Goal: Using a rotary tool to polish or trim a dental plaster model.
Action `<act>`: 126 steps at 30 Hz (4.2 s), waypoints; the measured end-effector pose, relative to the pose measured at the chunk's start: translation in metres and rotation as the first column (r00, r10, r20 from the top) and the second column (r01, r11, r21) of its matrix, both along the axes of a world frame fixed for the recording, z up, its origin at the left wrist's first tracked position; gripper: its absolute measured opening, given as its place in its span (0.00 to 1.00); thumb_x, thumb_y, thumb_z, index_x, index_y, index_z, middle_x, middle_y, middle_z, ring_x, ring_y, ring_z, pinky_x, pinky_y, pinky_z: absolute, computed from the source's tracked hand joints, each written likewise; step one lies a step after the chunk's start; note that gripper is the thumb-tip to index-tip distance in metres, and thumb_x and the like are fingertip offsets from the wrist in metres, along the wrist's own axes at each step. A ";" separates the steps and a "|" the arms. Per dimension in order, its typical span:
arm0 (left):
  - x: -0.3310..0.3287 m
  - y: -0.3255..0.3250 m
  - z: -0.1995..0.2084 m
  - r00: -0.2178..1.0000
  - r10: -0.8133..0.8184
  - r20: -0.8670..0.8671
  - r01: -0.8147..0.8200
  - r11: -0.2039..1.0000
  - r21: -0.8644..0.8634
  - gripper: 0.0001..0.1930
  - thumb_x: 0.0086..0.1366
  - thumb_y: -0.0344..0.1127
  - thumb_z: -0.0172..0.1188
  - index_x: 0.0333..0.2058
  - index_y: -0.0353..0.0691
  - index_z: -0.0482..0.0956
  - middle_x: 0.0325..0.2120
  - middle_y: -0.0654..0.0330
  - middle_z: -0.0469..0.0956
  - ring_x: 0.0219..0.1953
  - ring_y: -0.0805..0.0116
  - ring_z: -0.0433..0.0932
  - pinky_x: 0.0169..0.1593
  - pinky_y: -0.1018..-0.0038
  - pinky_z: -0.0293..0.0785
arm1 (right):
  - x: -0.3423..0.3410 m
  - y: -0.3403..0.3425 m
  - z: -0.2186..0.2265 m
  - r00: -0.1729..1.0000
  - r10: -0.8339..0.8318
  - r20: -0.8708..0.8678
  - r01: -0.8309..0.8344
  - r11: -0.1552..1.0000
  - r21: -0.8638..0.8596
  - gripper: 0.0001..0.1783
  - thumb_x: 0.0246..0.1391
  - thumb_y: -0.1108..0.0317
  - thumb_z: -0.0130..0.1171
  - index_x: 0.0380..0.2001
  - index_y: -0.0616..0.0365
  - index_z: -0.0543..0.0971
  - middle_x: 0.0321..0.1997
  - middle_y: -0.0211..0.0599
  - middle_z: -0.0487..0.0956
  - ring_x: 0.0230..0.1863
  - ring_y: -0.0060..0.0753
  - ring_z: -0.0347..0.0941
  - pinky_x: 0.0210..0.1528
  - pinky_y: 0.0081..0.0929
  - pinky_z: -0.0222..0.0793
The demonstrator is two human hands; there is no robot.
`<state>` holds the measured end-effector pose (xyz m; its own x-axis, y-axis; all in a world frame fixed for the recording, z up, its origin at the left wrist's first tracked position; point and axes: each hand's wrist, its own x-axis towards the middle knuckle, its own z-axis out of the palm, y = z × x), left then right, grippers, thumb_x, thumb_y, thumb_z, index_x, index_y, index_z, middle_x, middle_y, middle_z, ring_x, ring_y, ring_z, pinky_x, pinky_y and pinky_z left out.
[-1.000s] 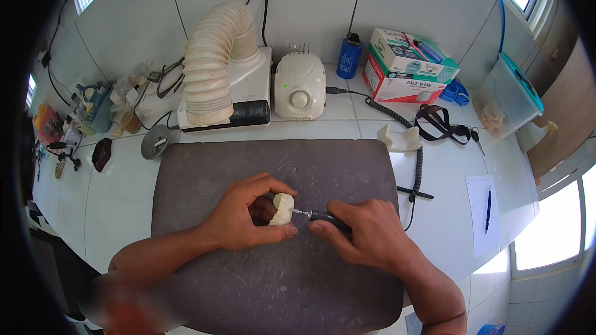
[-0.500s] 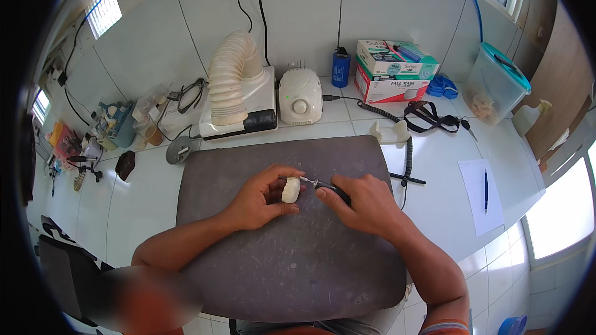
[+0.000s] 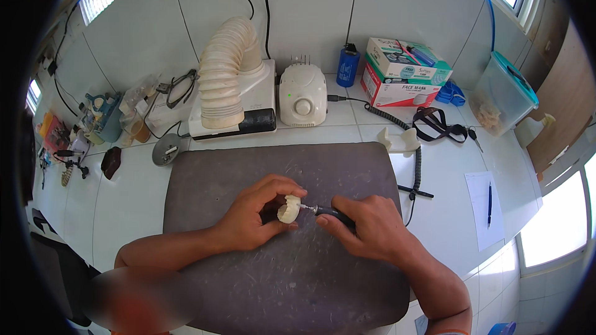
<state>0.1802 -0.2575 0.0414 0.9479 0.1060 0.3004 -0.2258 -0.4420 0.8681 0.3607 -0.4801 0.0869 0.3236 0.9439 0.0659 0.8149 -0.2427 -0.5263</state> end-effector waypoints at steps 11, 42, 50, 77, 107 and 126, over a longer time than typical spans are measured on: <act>-0.003 -0.003 0.003 0.998 0.060 -0.015 -0.061 0.998 -0.020 0.31 0.65 0.17 0.71 0.66 0.47 0.82 0.58 0.55 0.77 0.58 0.58 0.84 0.62 0.65 0.81 | -0.003 0.002 0.006 1.000 0.005 -0.005 -0.005 0.999 -0.033 0.23 0.71 0.53 0.71 0.30 0.59 0.77 0.20 0.51 0.76 0.23 0.66 0.75 0.29 0.50 0.68; -0.002 0.002 0.001 0.999 0.029 -0.024 -0.028 0.999 0.023 0.31 0.65 0.20 0.77 0.65 0.46 0.82 0.61 0.55 0.76 0.59 0.64 0.83 0.61 0.68 0.83 | -0.001 0.002 0.001 0.998 0.050 0.042 -0.050 0.999 -0.013 0.28 0.73 0.43 0.68 0.28 0.55 0.80 0.16 0.45 0.77 0.20 0.61 0.77 0.27 0.51 0.70; -0.001 0.002 0.000 0.999 0.022 -0.032 -0.021 1.000 0.013 0.31 0.65 0.20 0.78 0.65 0.45 0.82 0.61 0.56 0.76 0.60 0.64 0.83 0.61 0.68 0.84 | -0.001 0.002 0.002 0.999 0.027 0.035 -0.026 0.999 -0.021 0.27 0.73 0.45 0.68 0.28 0.55 0.80 0.16 0.45 0.76 0.20 0.61 0.77 0.27 0.51 0.70; -0.002 0.003 0.000 1.000 0.009 -0.022 -0.008 1.000 0.021 0.31 0.64 0.21 0.79 0.64 0.46 0.83 0.61 0.55 0.77 0.61 0.63 0.84 0.61 0.67 0.84 | -0.001 0.002 0.002 0.999 0.020 0.026 -0.020 1.000 -0.020 0.27 0.73 0.43 0.68 0.28 0.55 0.80 0.16 0.46 0.77 0.20 0.62 0.77 0.27 0.52 0.70; -0.002 0.003 0.001 1.000 0.010 -0.011 -0.009 0.999 0.050 0.31 0.63 0.22 0.79 0.64 0.47 0.83 0.61 0.55 0.77 0.61 0.60 0.84 0.62 0.67 0.83 | 0.000 0.001 0.005 0.999 0.032 0.019 -0.030 0.997 -0.070 0.27 0.73 0.43 0.68 0.30 0.55 0.81 0.18 0.44 0.79 0.21 0.60 0.79 0.27 0.51 0.70; -0.003 0.006 0.003 0.995 -0.076 -0.063 0.066 0.987 -0.144 0.31 0.72 0.29 0.77 0.71 0.46 0.77 0.61 0.56 0.77 0.60 0.66 0.82 0.63 0.67 0.84 | 0.003 0.001 0.003 0.999 0.015 -0.037 -0.015 1.000 0.008 0.26 0.74 0.47 0.68 0.29 0.56 0.79 0.16 0.46 0.75 0.19 0.61 0.74 0.26 0.51 0.67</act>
